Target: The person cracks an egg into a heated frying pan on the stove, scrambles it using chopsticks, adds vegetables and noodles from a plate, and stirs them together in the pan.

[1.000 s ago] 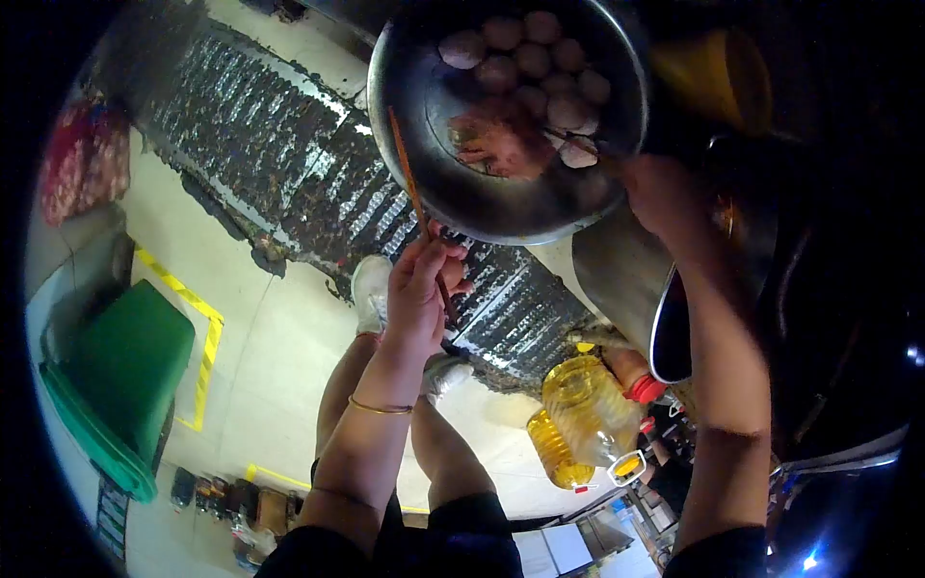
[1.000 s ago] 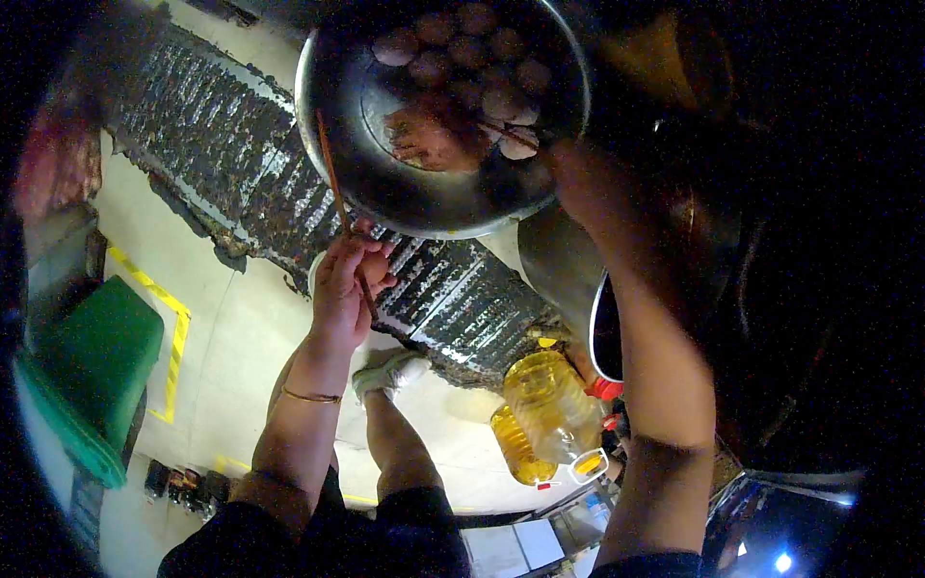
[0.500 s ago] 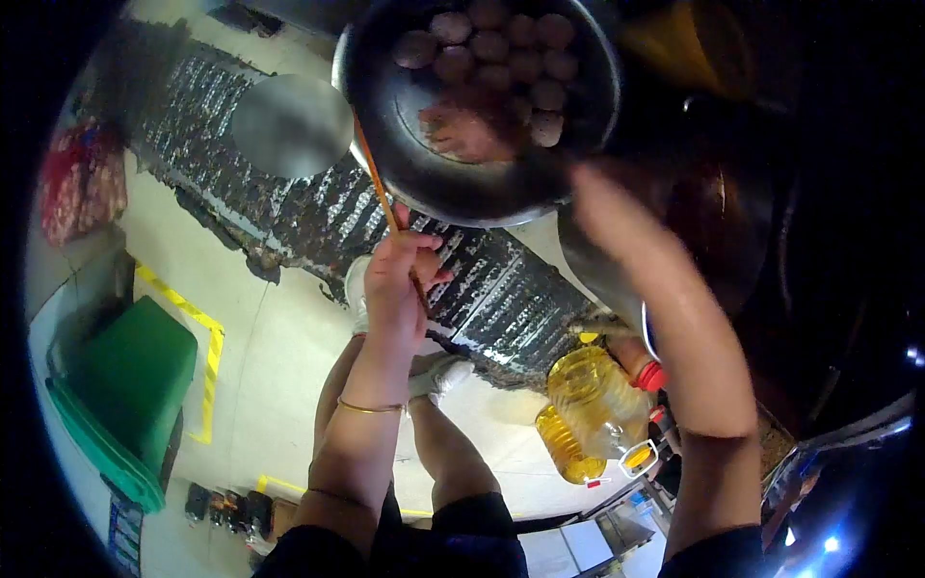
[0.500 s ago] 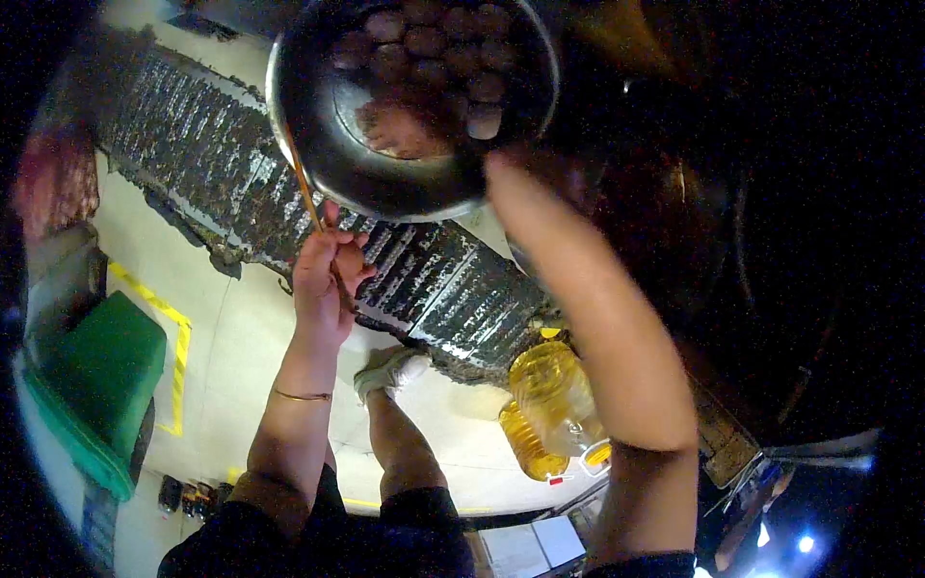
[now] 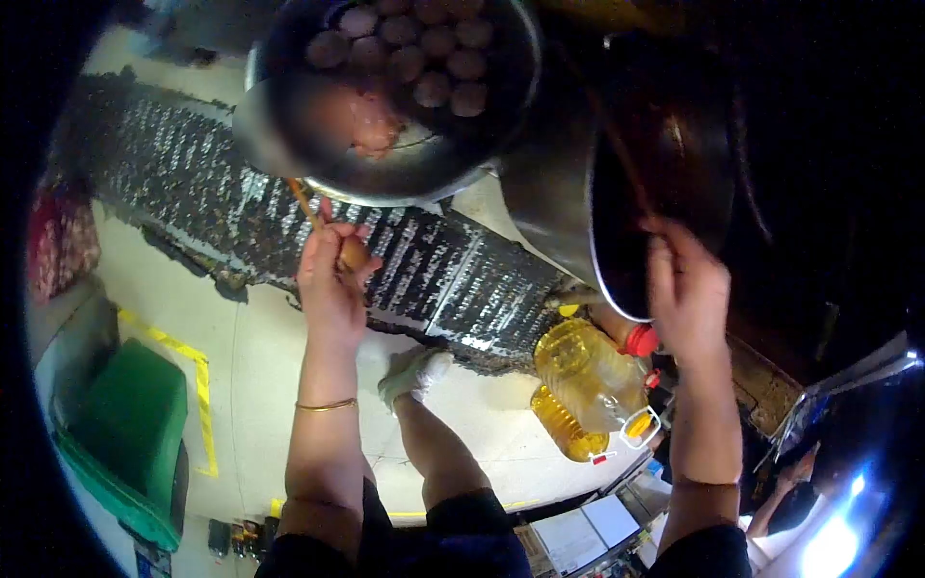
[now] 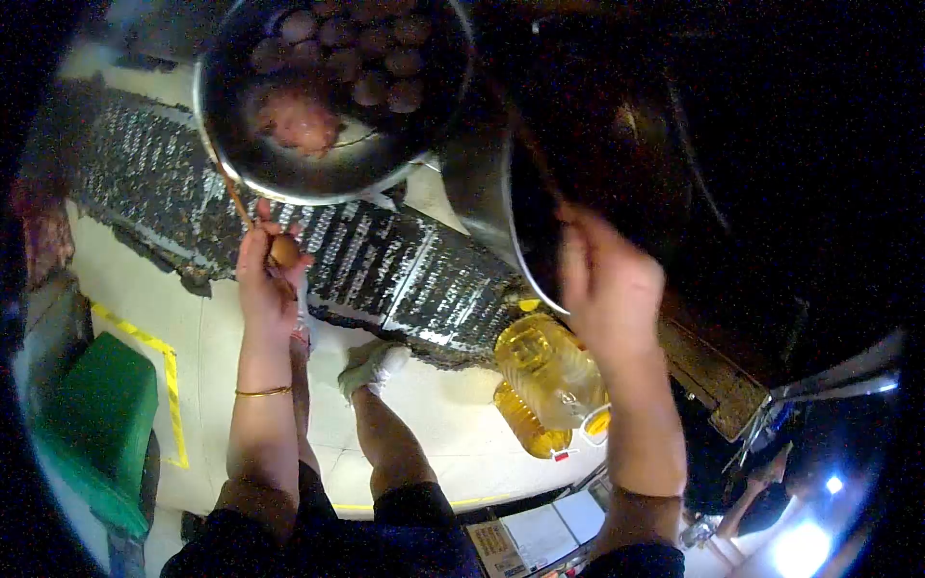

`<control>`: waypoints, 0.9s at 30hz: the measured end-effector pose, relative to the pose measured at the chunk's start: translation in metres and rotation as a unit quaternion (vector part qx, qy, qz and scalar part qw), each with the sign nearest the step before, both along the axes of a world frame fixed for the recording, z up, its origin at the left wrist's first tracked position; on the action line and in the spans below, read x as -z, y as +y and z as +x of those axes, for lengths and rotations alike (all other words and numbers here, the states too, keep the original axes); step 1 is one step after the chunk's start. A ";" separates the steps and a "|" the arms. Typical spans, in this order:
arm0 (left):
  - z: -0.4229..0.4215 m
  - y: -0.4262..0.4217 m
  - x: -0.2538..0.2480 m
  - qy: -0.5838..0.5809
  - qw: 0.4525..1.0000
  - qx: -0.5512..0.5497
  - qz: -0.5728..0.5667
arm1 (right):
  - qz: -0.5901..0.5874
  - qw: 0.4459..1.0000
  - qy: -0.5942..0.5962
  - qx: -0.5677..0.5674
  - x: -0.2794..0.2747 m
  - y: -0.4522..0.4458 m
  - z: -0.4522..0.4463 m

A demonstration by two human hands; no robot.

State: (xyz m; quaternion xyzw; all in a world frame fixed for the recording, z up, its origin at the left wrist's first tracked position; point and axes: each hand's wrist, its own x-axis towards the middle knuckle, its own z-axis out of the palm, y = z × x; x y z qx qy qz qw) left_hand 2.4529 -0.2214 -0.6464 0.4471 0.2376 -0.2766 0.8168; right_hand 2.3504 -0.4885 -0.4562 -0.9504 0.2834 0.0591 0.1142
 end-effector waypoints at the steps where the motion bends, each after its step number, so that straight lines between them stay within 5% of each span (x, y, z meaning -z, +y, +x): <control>1: -0.001 0.001 0.000 -0.001 1.000 -0.001 -0.012 | -0.078 0.996 0.034 -0.019 -0.011 -0.019 -0.025; 5: -0.012 -0.003 0.001 -0.019 1.000 0.008 -0.003 | -0.243 0.937 0.250 -0.027 -0.049 -0.063 -0.078; 9: -0.018 -0.011 -0.008 -0.009 1.000 0.018 0.013 | -0.141 0.941 0.298 -0.070 -0.050 -0.076 -0.098; 16: -0.029 -0.022 -0.006 -0.033 0.998 0.043 0.030 | -0.073 0.871 0.483 -0.049 0.062 -0.081 -0.058; 22: -0.029 -0.022 -0.006 -0.024 0.999 0.038 0.022 | 0.029 0.953 0.301 -0.003 0.068 -0.105 -0.097; 27: -0.030 -0.022 -0.006 -0.014 0.999 0.033 0.034 | -0.028 0.905 0.424 -0.037 0.102 -0.107 -0.092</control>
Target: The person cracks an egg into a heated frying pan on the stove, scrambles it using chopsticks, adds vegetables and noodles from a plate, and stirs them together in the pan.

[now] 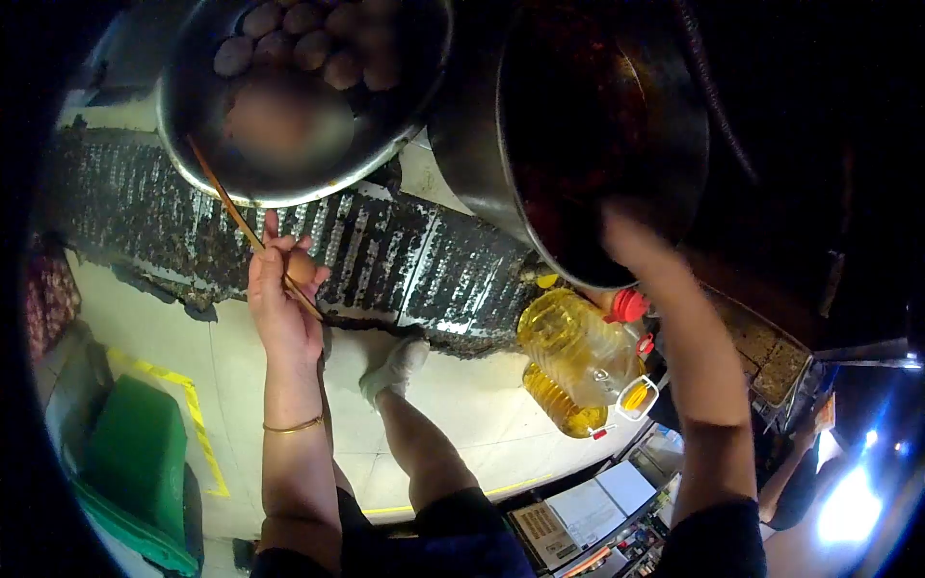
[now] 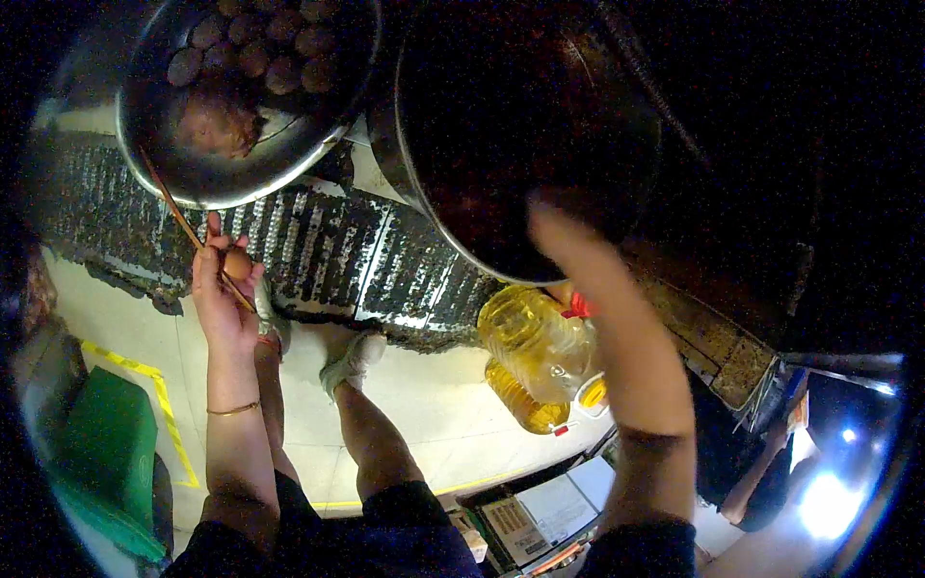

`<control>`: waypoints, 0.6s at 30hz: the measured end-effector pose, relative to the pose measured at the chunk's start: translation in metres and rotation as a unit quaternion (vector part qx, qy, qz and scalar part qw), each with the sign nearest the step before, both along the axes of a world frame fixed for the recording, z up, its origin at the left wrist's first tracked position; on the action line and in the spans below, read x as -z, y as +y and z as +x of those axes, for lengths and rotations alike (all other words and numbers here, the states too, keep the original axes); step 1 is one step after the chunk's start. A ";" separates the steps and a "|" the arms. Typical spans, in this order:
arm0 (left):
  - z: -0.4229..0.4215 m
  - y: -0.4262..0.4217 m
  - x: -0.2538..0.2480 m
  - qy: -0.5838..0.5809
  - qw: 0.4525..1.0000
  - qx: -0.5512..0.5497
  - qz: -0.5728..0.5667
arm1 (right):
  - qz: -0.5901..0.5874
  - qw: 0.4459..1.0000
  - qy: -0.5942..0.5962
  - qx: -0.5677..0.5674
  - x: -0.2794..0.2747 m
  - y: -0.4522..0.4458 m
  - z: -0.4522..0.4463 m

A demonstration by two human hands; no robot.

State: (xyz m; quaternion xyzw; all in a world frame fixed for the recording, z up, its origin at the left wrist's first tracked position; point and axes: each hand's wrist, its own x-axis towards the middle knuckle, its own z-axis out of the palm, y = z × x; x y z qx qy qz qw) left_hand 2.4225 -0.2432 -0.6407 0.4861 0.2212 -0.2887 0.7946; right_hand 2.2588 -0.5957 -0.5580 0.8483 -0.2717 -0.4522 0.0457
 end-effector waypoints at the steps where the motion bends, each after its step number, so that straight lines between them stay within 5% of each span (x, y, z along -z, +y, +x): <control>1: 0.000 -0.001 0.000 0.000 1.000 0.006 0.002 | -0.020 0.999 0.030 -0.001 0.013 0.005 0.009; 8: 0.001 0.001 -0.002 0.010 1.000 0.012 0.011 | -0.132 0.991 -0.001 0.025 0.011 0.008 0.034; 13: 0.001 0.003 -0.001 0.003 1.000 0.005 -0.012 | -0.124 0.971 -0.179 0.099 0.016 -0.014 0.008; 18: -0.002 0.007 0.006 0.000 1.000 0.008 -0.028 | -0.127 0.963 -0.150 0.186 0.030 -0.032 -0.025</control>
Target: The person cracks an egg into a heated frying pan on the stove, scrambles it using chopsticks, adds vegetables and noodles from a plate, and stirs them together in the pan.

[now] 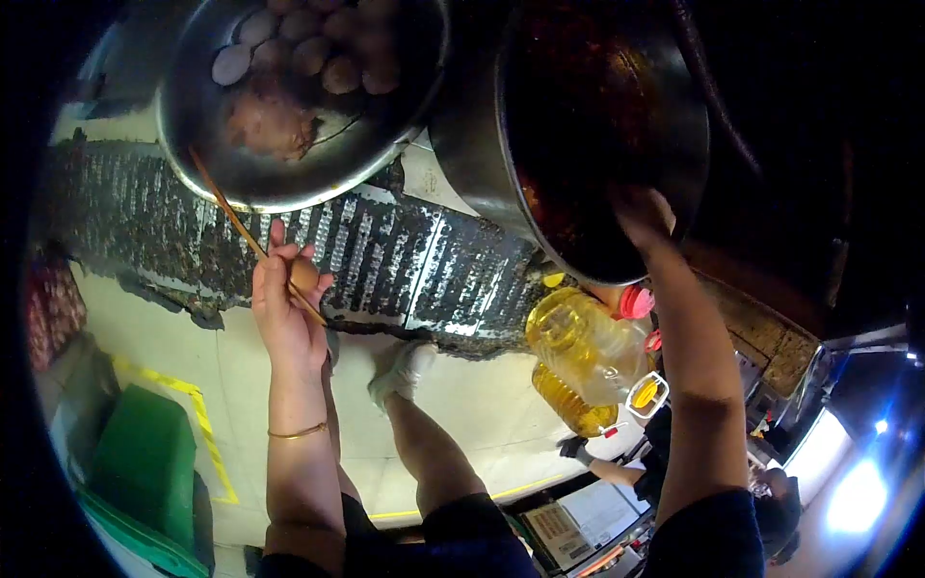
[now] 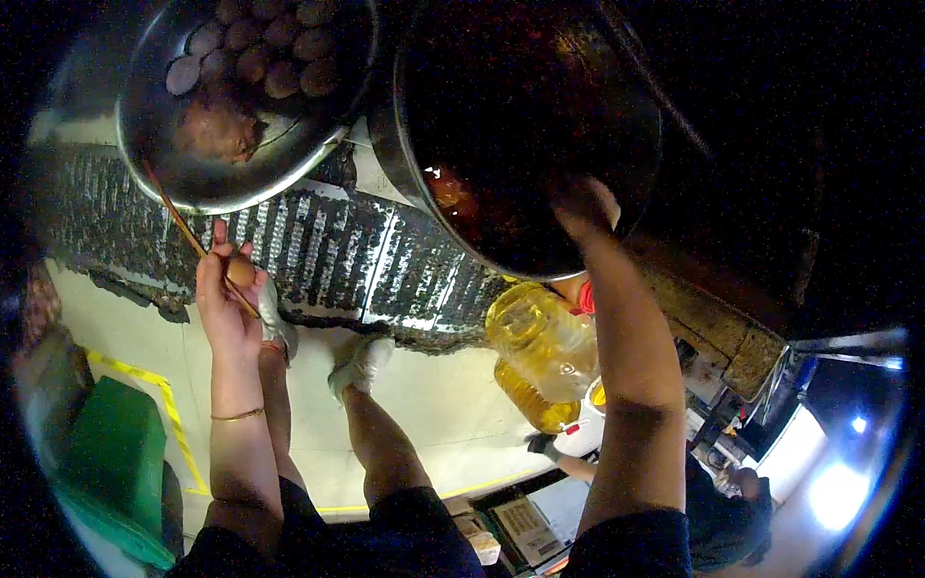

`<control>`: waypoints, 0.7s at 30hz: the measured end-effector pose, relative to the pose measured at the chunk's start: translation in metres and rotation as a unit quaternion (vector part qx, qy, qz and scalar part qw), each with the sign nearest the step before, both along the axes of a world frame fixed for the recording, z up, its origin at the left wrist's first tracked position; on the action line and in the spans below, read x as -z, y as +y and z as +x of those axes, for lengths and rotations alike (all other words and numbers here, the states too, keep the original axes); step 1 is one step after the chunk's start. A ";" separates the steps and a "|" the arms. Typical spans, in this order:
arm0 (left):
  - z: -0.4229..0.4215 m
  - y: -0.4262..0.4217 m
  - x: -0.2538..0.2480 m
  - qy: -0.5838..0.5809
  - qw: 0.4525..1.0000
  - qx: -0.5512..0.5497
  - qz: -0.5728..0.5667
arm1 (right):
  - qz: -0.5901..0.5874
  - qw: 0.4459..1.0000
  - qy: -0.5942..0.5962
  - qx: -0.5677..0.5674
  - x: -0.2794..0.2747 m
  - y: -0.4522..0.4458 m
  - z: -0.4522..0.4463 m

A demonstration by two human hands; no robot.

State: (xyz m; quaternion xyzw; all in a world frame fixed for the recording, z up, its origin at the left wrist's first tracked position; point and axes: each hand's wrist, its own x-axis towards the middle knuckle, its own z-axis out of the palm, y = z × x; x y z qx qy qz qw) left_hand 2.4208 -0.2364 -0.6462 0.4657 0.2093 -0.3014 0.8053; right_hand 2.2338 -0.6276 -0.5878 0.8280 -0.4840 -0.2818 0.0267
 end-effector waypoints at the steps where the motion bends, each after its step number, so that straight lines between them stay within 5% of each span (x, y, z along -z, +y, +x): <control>1: 0.000 0.000 0.000 0.003 1.000 0.001 0.000 | 0.005 1.000 -0.003 0.018 0.004 -0.003 -0.006; 13: -0.004 -0.004 0.000 0.010 1.000 0.005 -0.002 | 0.049 0.992 -0.117 -0.016 -0.001 -0.004 -0.015; 21: -0.006 -0.005 0.003 0.022 1.000 0.000 0.013 | 0.121 0.979 -0.146 0.071 0.006 -0.011 -0.020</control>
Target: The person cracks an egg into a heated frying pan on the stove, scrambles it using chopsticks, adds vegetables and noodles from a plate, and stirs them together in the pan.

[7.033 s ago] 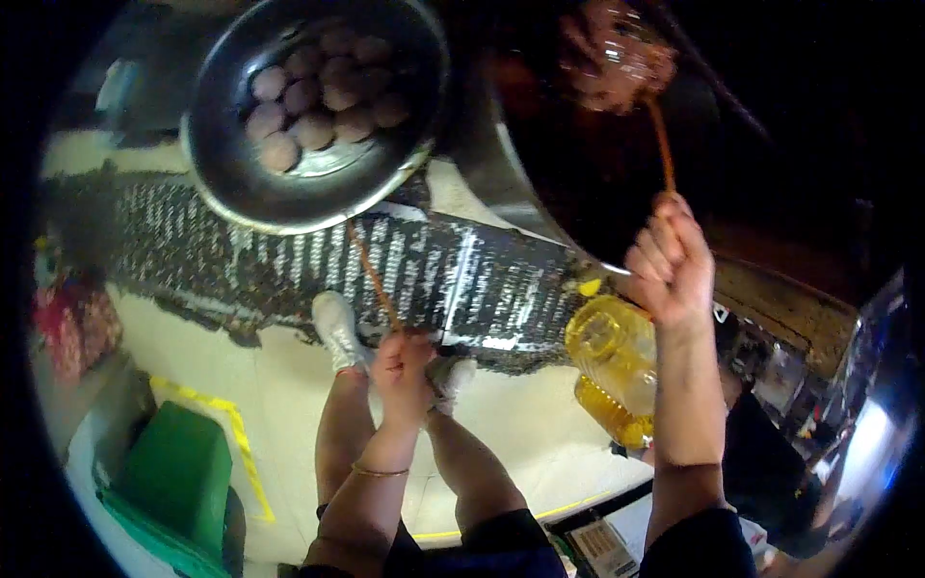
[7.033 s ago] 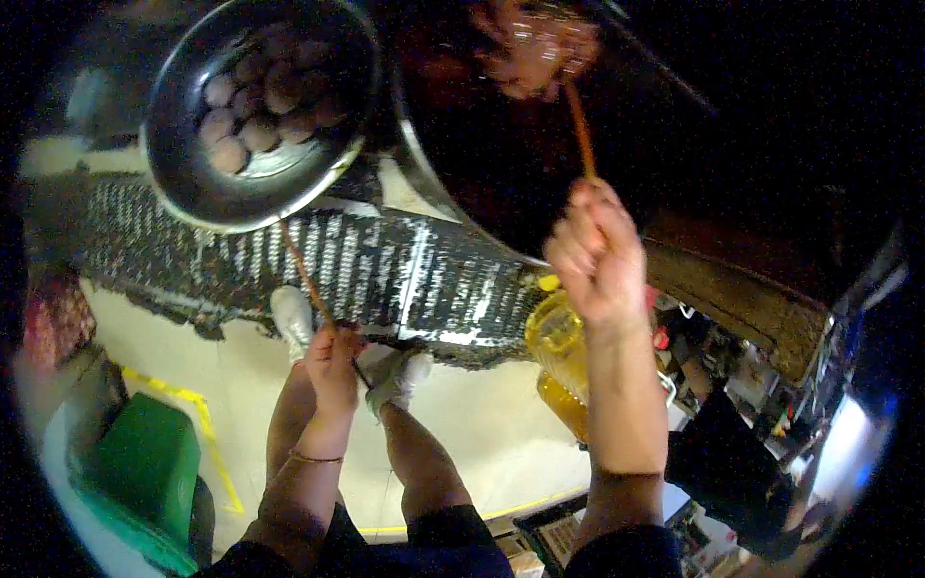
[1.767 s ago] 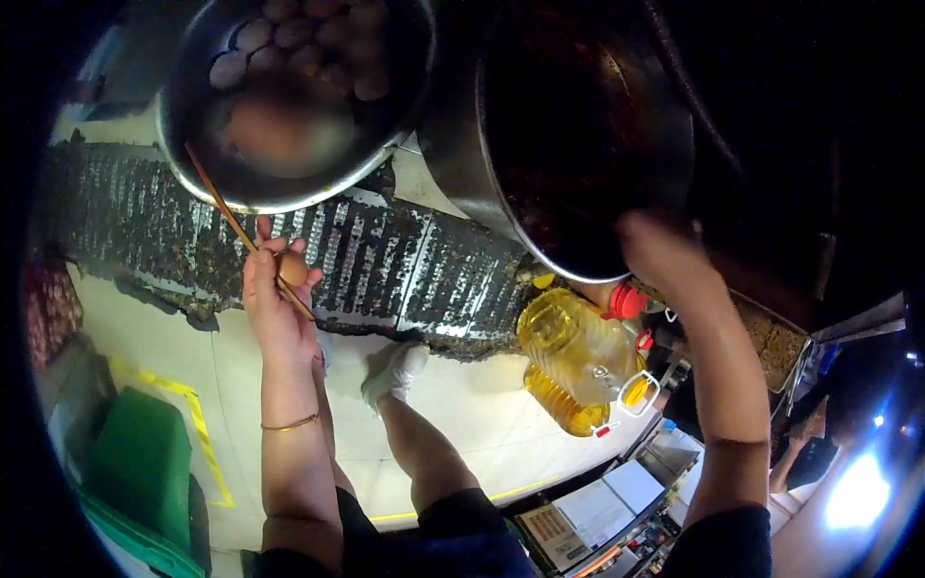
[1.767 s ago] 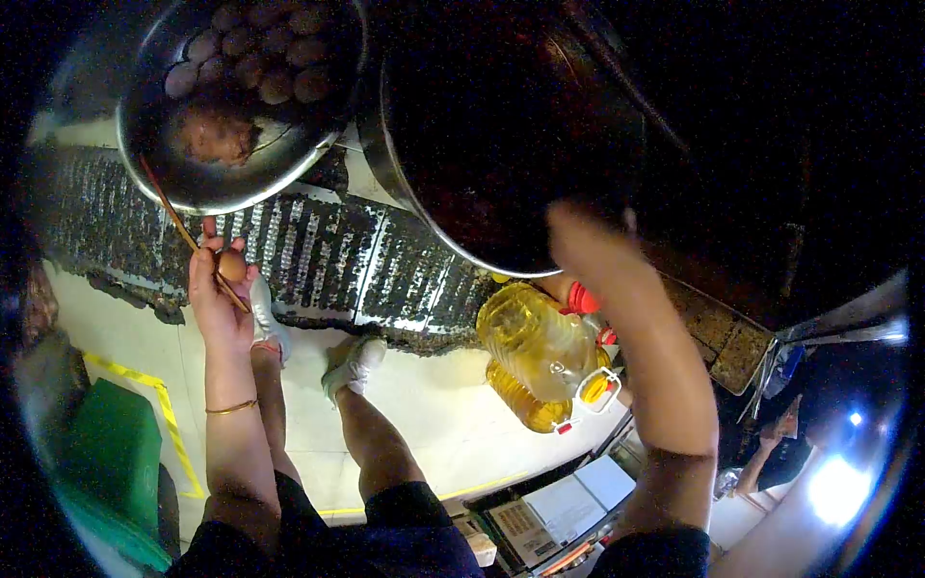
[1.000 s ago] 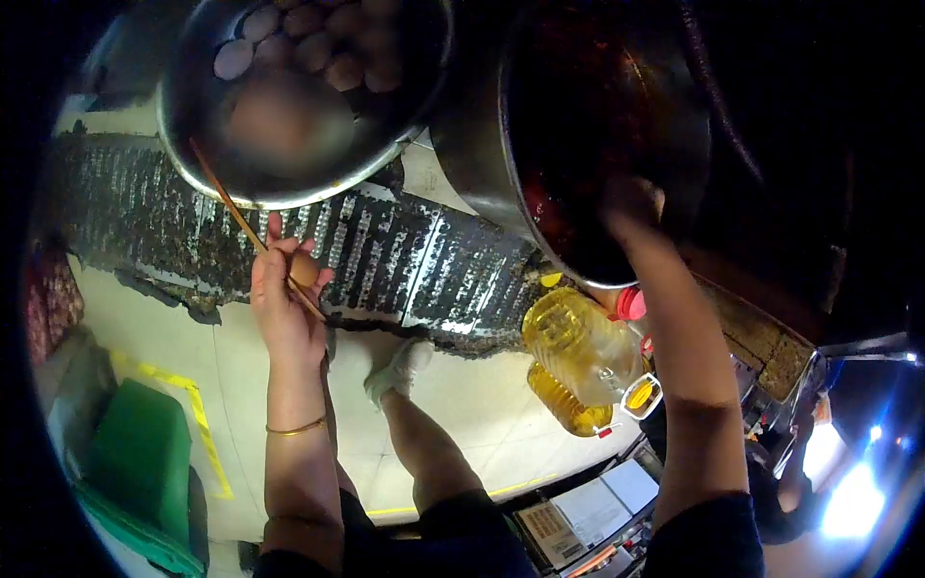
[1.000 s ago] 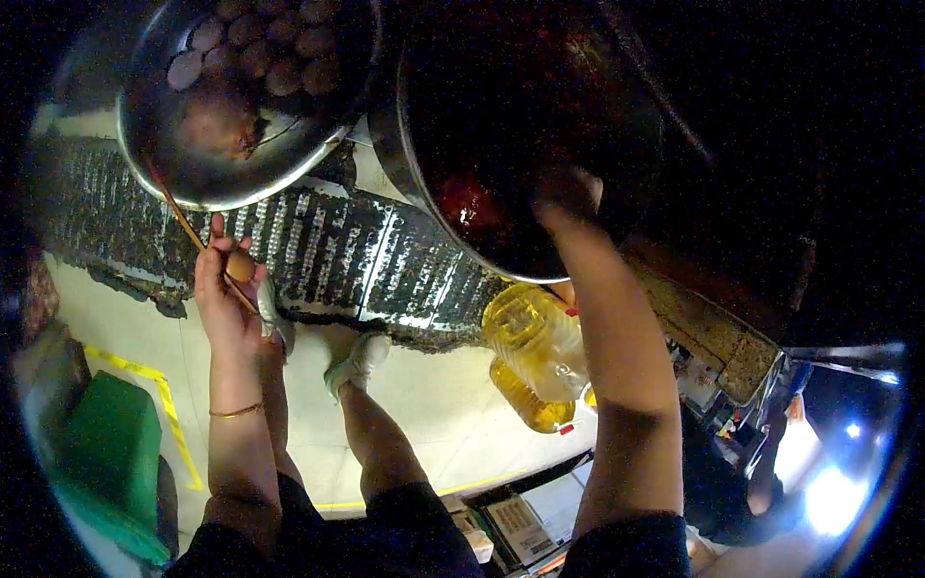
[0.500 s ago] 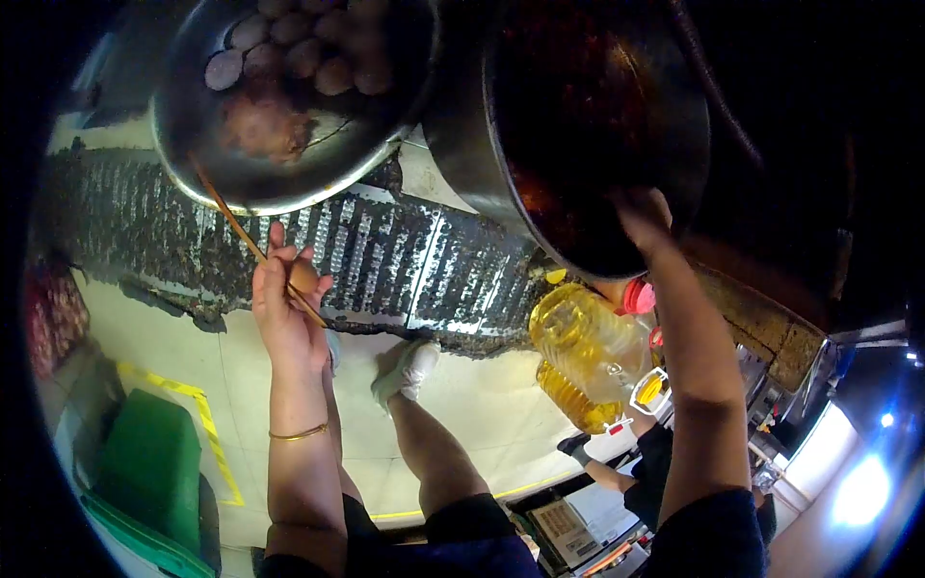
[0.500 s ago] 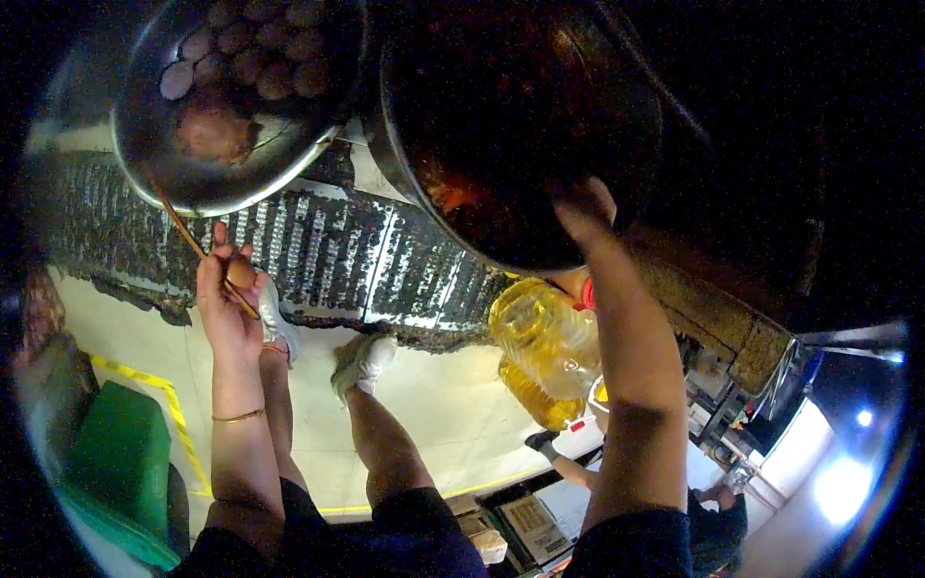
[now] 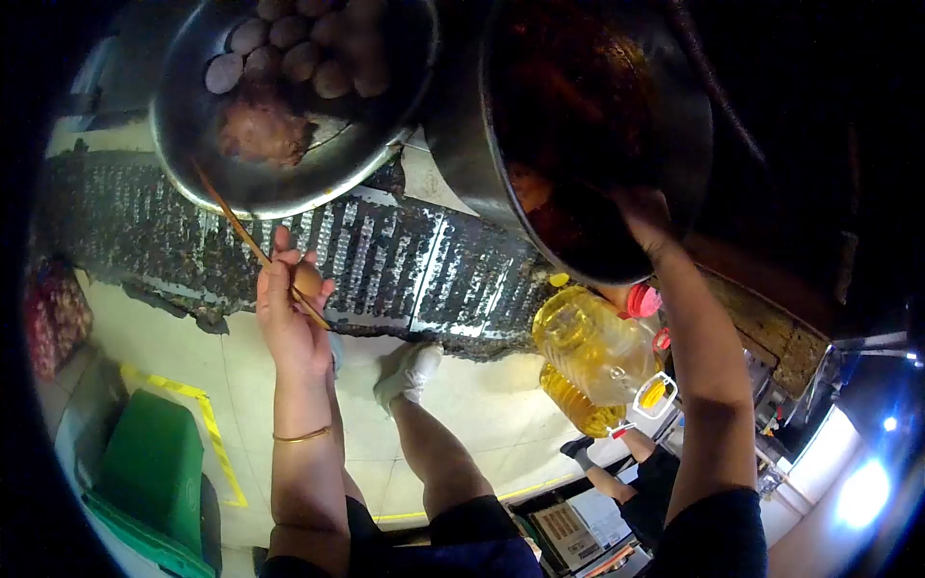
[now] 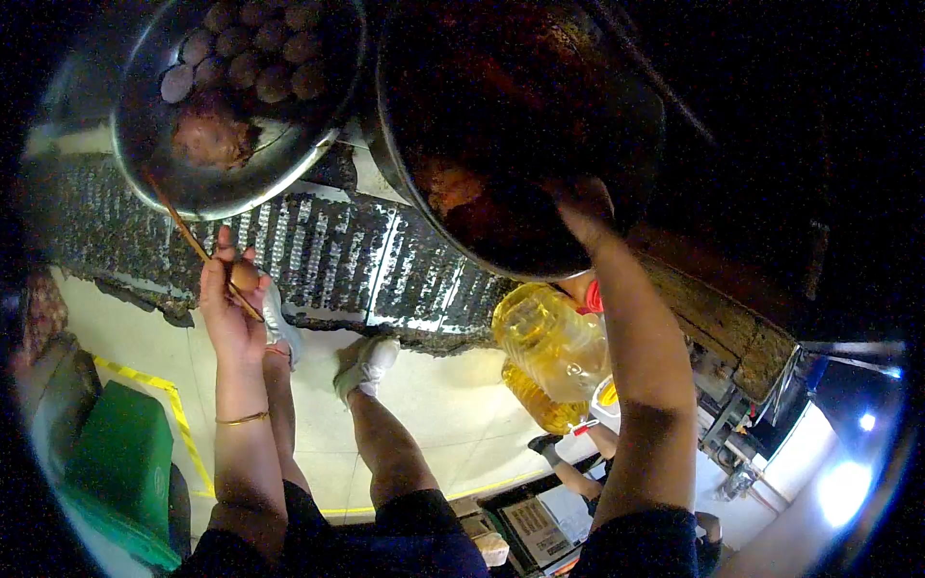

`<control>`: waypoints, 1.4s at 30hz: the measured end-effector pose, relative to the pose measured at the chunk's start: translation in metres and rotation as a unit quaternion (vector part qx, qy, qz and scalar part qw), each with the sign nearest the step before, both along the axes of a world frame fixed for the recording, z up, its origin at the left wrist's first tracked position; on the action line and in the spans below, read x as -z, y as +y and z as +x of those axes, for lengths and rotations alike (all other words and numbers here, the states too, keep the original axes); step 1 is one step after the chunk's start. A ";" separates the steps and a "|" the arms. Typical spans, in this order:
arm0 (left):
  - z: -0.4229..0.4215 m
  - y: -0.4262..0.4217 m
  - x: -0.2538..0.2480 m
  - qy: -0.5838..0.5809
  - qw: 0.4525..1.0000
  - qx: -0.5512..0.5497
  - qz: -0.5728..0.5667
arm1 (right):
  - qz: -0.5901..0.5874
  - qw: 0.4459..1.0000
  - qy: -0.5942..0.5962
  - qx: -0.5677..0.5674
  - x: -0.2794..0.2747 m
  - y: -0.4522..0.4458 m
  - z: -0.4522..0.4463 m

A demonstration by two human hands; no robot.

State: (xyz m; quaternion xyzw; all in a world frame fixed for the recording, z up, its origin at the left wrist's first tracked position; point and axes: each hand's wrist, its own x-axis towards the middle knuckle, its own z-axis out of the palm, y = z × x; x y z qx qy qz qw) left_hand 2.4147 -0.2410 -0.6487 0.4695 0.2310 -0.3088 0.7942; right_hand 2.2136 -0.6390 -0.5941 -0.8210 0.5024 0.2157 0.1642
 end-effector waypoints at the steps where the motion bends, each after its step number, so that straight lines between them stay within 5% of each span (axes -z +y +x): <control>1: 0.000 -0.001 -0.001 -0.001 1.000 -0.001 0.002 | 0.020 1.000 0.015 -0.003 -0.001 0.002 0.007; 4: 0.001 -0.004 -0.004 -0.010 1.000 -0.004 0.003 | -0.060 0.996 -0.035 -0.056 0.014 0.018 0.032; 7: 0.002 -0.006 -0.002 -0.007 1.000 -0.001 0.002 | -0.052 0.991 0.017 -0.126 0.035 0.024 0.053; 10: 0.005 -0.003 -0.001 -0.013 1.000 -0.003 -0.011 | -0.038 0.985 -0.057 -0.161 0.034 0.020 0.046; 14: 0.009 -0.004 -0.004 0.001 1.000 -0.015 0.005 | -0.050 0.986 -0.143 -0.065 0.035 0.012 0.013; 20: 0.007 -0.001 -0.002 -0.001 1.000 -0.008 0.006 | 0.063 0.952 -0.192 0.232 -0.016 0.024 -0.002; 28: 0.009 0.001 -0.008 0.007 1.000 -0.016 0.015 | 0.068 0.862 -0.322 0.386 -0.037 0.050 0.016; 33: 0.007 0.008 -0.003 0.018 0.999 -0.031 -0.009 | 0.095 0.880 -0.229 0.405 -0.051 0.044 0.012; 37: 0.011 0.006 -0.009 0.015 1.000 -0.010 0.021 | 0.046 0.987 -0.073 0.138 -0.048 0.038 0.027; 39: 0.011 0.006 -0.012 0.004 1.000 -0.012 0.002 | 0.029 0.997 -0.068 0.004 -0.054 0.034 0.034; 42: 0.016 0.006 -0.018 0.004 1.000 -0.029 -0.004 | -0.161 0.964 0.048 -0.206 -0.087 0.029 0.052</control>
